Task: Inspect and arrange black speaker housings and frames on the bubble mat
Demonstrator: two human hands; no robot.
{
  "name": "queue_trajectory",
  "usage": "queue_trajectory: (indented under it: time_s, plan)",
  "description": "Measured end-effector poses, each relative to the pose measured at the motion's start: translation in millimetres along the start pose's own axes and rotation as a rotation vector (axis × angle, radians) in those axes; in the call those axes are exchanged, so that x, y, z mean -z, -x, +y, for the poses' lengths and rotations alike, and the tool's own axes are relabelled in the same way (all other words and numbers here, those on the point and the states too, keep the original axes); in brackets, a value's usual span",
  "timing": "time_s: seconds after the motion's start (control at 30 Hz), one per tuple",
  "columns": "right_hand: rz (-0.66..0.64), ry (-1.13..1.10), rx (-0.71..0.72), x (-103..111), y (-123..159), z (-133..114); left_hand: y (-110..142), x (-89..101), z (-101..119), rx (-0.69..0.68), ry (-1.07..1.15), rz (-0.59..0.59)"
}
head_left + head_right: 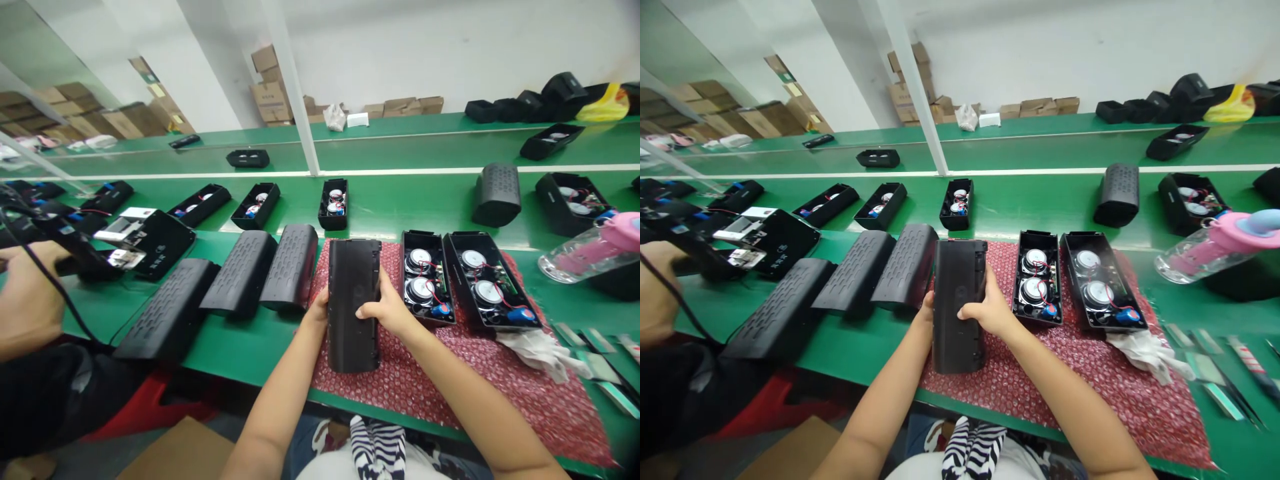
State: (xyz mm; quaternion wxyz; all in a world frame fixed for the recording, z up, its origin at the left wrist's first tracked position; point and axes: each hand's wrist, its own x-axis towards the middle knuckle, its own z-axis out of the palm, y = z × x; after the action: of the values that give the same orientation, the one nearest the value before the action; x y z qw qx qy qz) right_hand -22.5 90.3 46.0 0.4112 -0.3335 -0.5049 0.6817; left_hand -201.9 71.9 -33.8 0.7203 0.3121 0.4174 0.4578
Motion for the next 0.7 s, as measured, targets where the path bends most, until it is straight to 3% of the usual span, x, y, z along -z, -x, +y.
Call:
queue_trajectory:
  time_s: [0.3,0.47,0.6,0.7]
  plan:
    - [-0.096,-0.013,-0.010,7,-3,-1,5,-4.3,7,-0.009,-0.038,0.021]
    - [0.037,-0.143,-0.010,1,-3,0,3,-9.0,10,-0.067,-0.063,0.015]
    - [0.091,-0.263,0.010,-7,1,0,5,-15.5,17,-0.130,-0.088,-0.067]
    - [0.090,-0.361,0.038,-12,2,0,10,-7.2,22,-0.143,-0.104,-0.178]
